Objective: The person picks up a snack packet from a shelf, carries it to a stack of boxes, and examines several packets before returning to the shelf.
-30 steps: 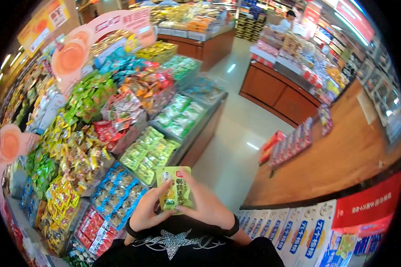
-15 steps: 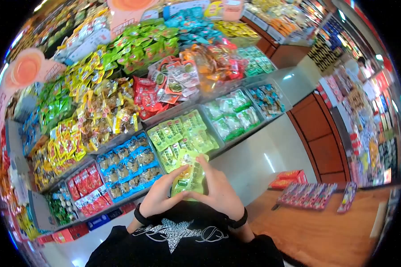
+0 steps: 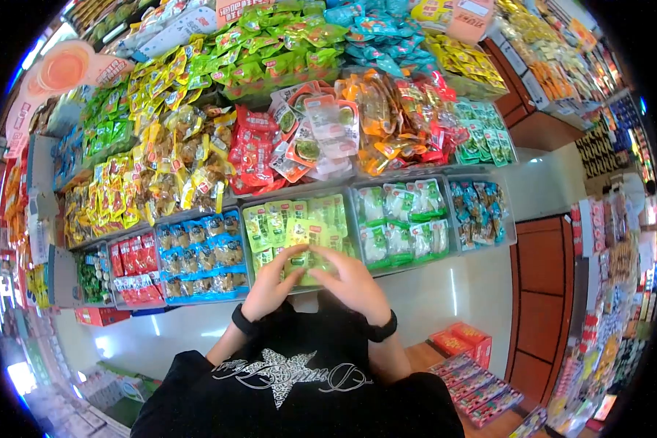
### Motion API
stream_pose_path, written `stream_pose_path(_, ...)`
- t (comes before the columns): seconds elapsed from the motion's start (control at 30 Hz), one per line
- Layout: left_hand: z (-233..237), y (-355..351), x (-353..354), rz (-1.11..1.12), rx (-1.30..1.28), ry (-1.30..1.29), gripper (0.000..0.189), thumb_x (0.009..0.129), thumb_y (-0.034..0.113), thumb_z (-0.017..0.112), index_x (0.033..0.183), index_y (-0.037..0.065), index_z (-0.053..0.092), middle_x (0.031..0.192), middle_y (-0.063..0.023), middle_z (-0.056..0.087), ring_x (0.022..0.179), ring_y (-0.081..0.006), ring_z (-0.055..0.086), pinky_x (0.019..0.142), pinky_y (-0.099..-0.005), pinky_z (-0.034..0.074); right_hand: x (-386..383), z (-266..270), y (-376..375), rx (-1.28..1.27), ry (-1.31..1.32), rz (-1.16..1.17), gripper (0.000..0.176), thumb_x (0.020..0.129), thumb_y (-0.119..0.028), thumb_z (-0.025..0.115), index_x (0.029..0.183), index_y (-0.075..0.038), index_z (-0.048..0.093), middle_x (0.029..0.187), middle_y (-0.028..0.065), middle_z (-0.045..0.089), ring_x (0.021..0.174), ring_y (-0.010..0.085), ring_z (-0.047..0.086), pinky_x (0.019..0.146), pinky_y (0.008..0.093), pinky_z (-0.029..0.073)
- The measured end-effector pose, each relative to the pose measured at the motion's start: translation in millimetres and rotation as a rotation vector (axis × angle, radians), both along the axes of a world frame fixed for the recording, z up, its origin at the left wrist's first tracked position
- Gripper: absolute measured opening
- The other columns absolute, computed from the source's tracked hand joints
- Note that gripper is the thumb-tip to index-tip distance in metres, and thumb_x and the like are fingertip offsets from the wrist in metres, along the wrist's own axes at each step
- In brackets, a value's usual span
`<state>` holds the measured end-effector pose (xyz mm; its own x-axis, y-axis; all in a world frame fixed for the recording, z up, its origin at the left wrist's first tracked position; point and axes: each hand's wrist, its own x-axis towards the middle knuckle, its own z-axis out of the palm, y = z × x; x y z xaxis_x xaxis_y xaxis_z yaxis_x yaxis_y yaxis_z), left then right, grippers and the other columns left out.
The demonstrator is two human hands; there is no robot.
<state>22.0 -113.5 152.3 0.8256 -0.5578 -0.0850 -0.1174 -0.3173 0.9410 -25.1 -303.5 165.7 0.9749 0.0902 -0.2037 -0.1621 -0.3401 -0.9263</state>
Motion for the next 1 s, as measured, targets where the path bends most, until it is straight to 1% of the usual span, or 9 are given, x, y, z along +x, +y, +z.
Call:
stream_pose_path(0.07, -19, -11, 7, 0.049, -0.019, 0.099, 0.044, 0.087, 0.008, 0.057, 0.130, 0.003, 0.048, 0.126, -0.0163, 0.057, 0.120, -0.0280, 0.053, 0.099, -0.0341, 0.040, 13, -21, -12, 0.029, 0.085, 0.026, 0.041, 0.088, -0.018, 0.063, 0.128, -0.008, 0.054, 0.107, 0.0081, 0.061, 0.073, 0.0099, 0.059, 0.065, 0.0250, 0.048)
stream_pose_path(0.17, -57, -24, 17, 0.166, -0.011, 0.132, 0.041, 0.088, 0.007, 0.054, 0.129, 0.005, 0.049, 0.119, -0.0125, 0.060, 0.078, -0.0144, 0.063, 0.076, -0.0280, 0.050, 33, -69, -26, 0.229, 0.174, 0.033, 0.035, 0.090, -0.021, 0.062, 0.117, 0.001, 0.059, 0.112, 0.0103, 0.060, 0.088, 0.0134, 0.061, 0.075, 0.0249, 0.048)
stream_pose_path(0.2, -64, -29, 22, 0.180, -0.004, 0.134, 0.041, 0.088, 0.007, 0.054, 0.129, 0.005, 0.049, 0.119, -0.0125, 0.060, 0.078, -0.0144, 0.063, 0.076, -0.0280, 0.050, 40, -82, -28, 0.235, 0.178, 0.047, 0.035, 0.090, -0.021, 0.062, 0.117, 0.001, 0.059, 0.112, 0.0103, 0.060, 0.088, 0.0134, 0.061, 0.075, 0.0249, 0.048)
stream_pose_path(0.27, -77, -37, 32, 0.226, -0.019, 0.326, 0.041, 0.087, 0.009, 0.057, 0.127, 0.004, 0.050, 0.128, -0.0142, 0.055, 0.122, -0.0240, 0.049, 0.100, -0.0325, 0.038, 51, -97, -28, 0.171, 0.128, 0.027, 0.037, 0.088, -0.027, 0.064, 0.112, 0.001, 0.061, 0.107, 0.0121, 0.061, 0.088, 0.0201, 0.062, 0.078, 0.0299, 0.048)
stream_pose_path(0.3, -107, -35, 38, 0.192, -0.011, 0.171, 0.044, 0.086, 0.010, 0.058, 0.129, 0.004, 0.049, 0.129, -0.0161, 0.053, 0.123, -0.0254, 0.048, 0.101, -0.0327, 0.038, 58, -95, -29, 0.193, 0.234, 0.054, 0.038, 0.090, -0.027, 0.062, 0.113, 0.003, 0.061, 0.115, 0.0131, 0.059, 0.106, 0.0201, 0.057, 0.090, 0.0299, 0.044)
stream_pose_path(0.43, -132, -43, 45, 0.223, 0.215, 0.078, 0.052, 0.080, 0.014, 0.060, 0.129, 0.000, 0.047, 0.127, -0.0232, 0.053, 0.119, -0.0356, 0.049, 0.100, -0.0391, 0.039, 77, -148, -31, 0.127, 0.272, 0.141, 0.044, 0.089, -0.029, 0.061, 0.118, 0.004, 0.058, 0.120, 0.0159, 0.057, 0.109, 0.0235, 0.056, 0.093, 0.0310, 0.043)
stream_pose_path(0.5, -142, -44, 41, 0.229, 0.253, 0.067, 0.053, 0.081, 0.015, 0.060, 0.130, 0.000, 0.046, 0.127, -0.0236, 0.052, 0.119, -0.0363, 0.049, 0.100, -0.0396, 0.039, 74, -174, -26, -0.069, 0.185, 0.114, 0.051, 0.089, -0.032, 0.060, 0.123, 0.005, 0.054, 0.125, 0.0184, 0.055, 0.112, 0.0258, 0.055, 0.096, 0.0317, 0.042)
stream_pose_path(0.7, -145, -43, 20, 0.244, 0.253, 0.149, 0.055, 0.086, 0.021, 0.060, 0.136, 0.003, 0.042, 0.129, -0.0216, 0.049, 0.114, -0.0305, 0.053, 0.094, -0.0364, 0.044, 70, -180, -28, 0.112, 0.367, 0.176, 0.058, 0.086, -0.040, 0.062, 0.125, 0.001, 0.054, 0.130, 0.0215, 0.052, 0.122, 0.0311, 0.049, 0.102, 0.0365, 0.038)
stream_pose_path(1.0, -121, -40, 8, 0.262, 0.197, 0.165, 0.048, 0.089, 0.017, 0.059, 0.133, 0.003, 0.046, 0.126, -0.0153, 0.054, 0.113, -0.0243, 0.055, 0.093, -0.0329, 0.045, 60, -128, -57, 0.154, 0.314, 0.071, 0.043, 0.090, -0.027, 0.059, 0.122, 0.001, 0.055, 0.111, 0.0114, 0.063, 0.100, 0.0182, 0.060, 0.087, 0.0281, 0.046)
